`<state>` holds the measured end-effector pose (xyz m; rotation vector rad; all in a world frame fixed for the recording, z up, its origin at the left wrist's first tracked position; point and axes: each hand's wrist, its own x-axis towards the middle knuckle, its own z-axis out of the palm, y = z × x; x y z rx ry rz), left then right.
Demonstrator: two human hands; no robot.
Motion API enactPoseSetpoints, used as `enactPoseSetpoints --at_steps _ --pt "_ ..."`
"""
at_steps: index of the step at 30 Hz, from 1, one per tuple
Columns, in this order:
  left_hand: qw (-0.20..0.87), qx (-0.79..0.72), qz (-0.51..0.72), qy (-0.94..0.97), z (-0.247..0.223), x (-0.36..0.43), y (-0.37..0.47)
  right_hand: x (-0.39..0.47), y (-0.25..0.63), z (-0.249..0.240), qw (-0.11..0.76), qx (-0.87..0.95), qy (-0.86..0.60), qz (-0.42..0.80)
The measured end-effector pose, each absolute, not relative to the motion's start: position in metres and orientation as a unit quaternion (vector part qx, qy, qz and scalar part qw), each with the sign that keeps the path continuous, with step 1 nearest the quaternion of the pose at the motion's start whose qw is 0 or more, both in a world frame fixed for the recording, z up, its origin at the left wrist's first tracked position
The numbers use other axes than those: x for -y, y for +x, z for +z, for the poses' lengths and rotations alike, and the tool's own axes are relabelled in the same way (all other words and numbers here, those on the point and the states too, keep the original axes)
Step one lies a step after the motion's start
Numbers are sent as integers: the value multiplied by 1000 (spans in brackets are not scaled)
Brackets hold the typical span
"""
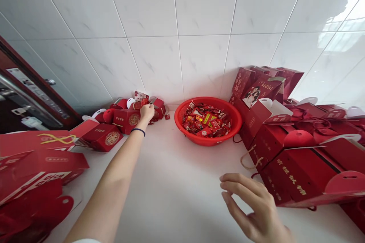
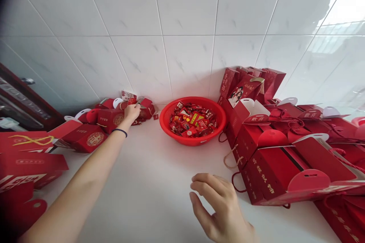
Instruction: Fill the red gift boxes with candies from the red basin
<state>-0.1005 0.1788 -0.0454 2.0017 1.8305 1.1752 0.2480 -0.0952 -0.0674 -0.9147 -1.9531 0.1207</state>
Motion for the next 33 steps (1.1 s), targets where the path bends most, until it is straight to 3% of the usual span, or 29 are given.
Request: enactPoseSetpoints --at_steps 4,8,15,20,25,28,33 --pt "37 -692 445 568 -39 -161 -103 76 246 -66 447 809 -369 101" --pt "28 -664 503 553 -16 -130 -110 62 245 -71 440 804 -375 142" --pt "208 -507 423 722 18 -50 -83 39 226 -74 487 755 -392 198" --pt "384 -374 285 795 -10 -24 -35 34 223 -76 469 765 -370 240" --pt "501 -324 200 777 -48 -27 -8 32 236 -86 380 782 -394 297" --pt "532 -312 182 766 -59 -32 -4 30 246 -87 344 775 -421 322" --pt "489 -353 163 781 -65 -37 -7 27 263 -82 350 747 -451 341"
